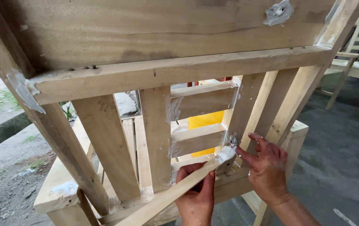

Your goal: The person applies white wood filler to screw holes on the back frame of a wooden chair using a small wooden stick. They repeatedly dip the stick into a yellow container of filler and spread the material into the holes on the chair's vertical and horizontal slats.

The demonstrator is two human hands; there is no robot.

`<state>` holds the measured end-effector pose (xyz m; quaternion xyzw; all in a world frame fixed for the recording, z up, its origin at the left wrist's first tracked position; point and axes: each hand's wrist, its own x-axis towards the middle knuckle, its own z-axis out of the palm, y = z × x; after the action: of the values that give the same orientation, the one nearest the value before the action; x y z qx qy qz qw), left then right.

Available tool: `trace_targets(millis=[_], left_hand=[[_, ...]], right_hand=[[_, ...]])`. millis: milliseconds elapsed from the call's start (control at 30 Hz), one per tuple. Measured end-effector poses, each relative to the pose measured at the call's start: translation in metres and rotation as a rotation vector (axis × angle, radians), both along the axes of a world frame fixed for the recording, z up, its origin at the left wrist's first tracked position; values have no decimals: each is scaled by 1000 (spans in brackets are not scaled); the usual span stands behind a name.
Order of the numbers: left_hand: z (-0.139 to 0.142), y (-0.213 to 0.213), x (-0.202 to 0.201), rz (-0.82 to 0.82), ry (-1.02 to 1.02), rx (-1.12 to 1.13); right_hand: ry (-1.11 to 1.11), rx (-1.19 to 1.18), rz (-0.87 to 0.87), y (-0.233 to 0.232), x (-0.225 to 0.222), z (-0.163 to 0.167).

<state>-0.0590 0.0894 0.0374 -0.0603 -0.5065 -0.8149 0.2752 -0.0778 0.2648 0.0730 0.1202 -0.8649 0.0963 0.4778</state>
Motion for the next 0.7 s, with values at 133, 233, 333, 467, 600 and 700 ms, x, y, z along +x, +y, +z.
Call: trace_targets(millis=[133,233,333,467,600,700], left_hand=[[3,1,0,-34,18,64],[3,1,1,-29,23,65],[0,-5,2,-1,6,30],[-4,-11,4,21,-35,3],[-6,-15,5,26,-52,-7],[-6,-14,6,2,-64,12]], right_hand=[[12,42,-111,-1,-5,-10],[22,93,-192,-5,-12,-20],[6,159,-303,-11,-18,-28],[-104,244,-414,-17,-18,-35],[-177,245,-393,-21,-11,-39],[-181,194,-367,-18,-4,-40]])
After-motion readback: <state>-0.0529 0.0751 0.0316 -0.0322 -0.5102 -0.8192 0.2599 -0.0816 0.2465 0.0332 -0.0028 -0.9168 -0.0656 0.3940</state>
